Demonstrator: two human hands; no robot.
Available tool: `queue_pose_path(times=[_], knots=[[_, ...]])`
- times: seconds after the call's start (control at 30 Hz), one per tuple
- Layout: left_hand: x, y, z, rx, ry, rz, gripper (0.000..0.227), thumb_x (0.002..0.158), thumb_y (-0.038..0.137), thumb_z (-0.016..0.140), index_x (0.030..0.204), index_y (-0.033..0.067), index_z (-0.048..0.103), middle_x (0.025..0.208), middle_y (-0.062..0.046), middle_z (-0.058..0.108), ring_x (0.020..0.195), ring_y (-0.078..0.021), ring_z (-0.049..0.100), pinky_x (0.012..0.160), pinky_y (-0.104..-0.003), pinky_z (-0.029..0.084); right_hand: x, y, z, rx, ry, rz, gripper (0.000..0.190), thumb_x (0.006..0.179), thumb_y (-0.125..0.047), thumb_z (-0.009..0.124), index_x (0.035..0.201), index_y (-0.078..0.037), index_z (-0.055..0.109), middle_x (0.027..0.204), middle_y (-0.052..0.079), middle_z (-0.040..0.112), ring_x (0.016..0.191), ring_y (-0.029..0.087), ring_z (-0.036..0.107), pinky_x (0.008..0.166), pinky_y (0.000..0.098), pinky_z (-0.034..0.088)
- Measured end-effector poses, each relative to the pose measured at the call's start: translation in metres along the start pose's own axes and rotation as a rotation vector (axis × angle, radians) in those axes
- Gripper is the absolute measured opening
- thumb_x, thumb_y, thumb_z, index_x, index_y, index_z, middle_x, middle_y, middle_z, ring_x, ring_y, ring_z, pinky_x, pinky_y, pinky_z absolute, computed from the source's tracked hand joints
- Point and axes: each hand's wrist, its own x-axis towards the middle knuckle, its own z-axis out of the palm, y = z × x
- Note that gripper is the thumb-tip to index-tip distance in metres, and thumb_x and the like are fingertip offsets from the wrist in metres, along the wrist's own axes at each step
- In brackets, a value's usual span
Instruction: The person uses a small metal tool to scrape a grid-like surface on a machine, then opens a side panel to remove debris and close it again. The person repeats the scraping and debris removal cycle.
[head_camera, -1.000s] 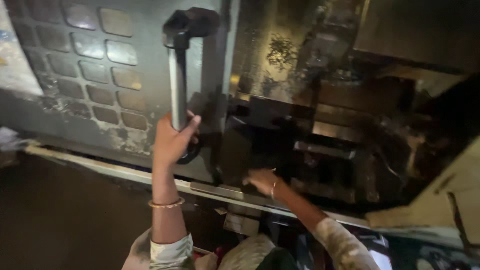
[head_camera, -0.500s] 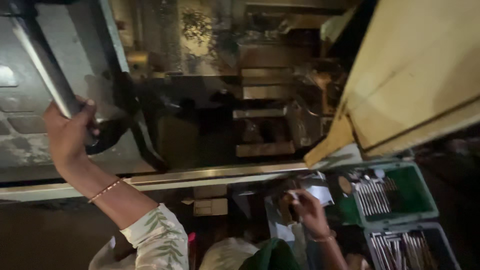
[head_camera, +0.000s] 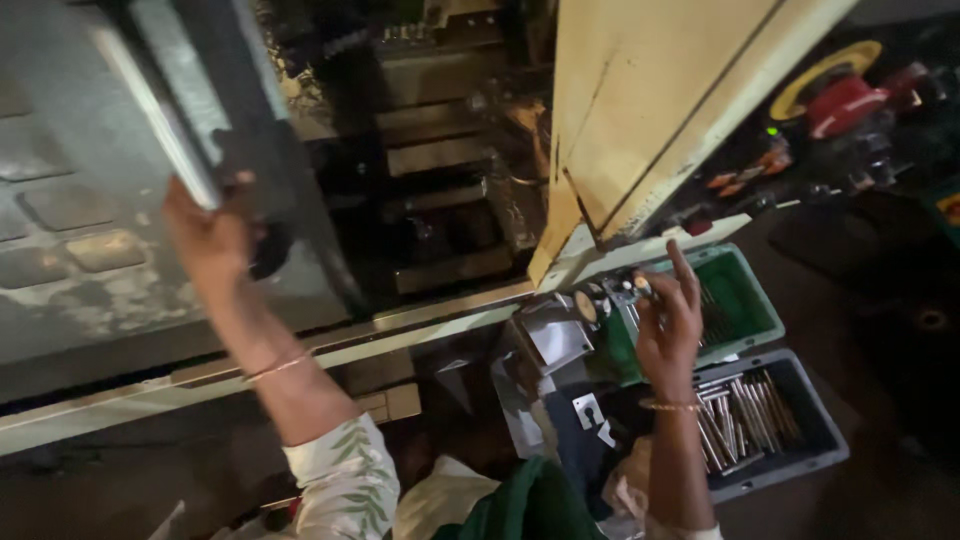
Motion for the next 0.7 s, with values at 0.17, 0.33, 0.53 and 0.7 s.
queue_pose_path(times=[0.17, 0.33, 0.53, 0.7], knots=[[-0.032, 0.011, 0.092, -0.071, -0.153, 0.058, 0.033, 0.098, 0.007, 0.073, 0.126, 0.0005, 0.058, 0.079, -0.002, 0.065, 0.057, -0.0072, 0.059, 0.046, -0.023, 0.047, 0.013, -0.009, 0.007, -0.017, 0.026, -0.094, 0.033, 0.092, 0.013, 0.061, 0.118, -0.006, 0.068, 0.161, 0.016, 0.048, 0.123, 0.025, 0.065, 0.08, 0.0276, 0.052], [-0.059, 0.008, 0.173, -0.177, -0.218, 0.128, 0.032, 0.099, 0.011, 0.071, 0.123, 0.0004, 0.053, 0.078, -0.001, 0.062, 0.058, -0.0077, 0.055, 0.049, -0.025, 0.044, 0.018, -0.018, 0.015, -0.105, 0.025, -0.025, 0.032, 0.092, 0.012, 0.065, 0.118, -0.007, 0.069, 0.157, 0.021, 0.05, 0.109, 0.023, 0.069, 0.074, 0.0289, 0.055], [-0.078, -0.004, 0.248, -0.13, -0.211, 0.212, 0.03, 0.099, 0.018, 0.075, 0.114, 0.0031, 0.054, 0.077, -0.006, 0.063, 0.062, -0.0134, 0.063, 0.059, -0.031, 0.054, 0.01, 0.007, -0.002, 0.055, -0.042, 0.116, 0.027, 0.104, 0.003, 0.065, 0.129, -0.006, 0.066, 0.121, 0.014, 0.068, 0.097, 0.021, 0.068, 0.084, 0.0303, 0.054], [-0.089, -0.006, 0.285, -0.102, -0.34, 0.203, 0.035, 0.099, 0.023, 0.074, 0.114, 0.0025, 0.05, 0.078, -0.008, 0.064, 0.062, -0.0145, 0.064, 0.058, -0.033, 0.054, -0.044, 0.07, 0.012, 0.608, 0.24, 0.318, 0.019, 0.111, -0.012, 0.053, 0.126, -0.001, 0.058, 0.127, 0.012, 0.07, 0.105, 0.019, 0.07, 0.089, 0.0316, 0.06]])
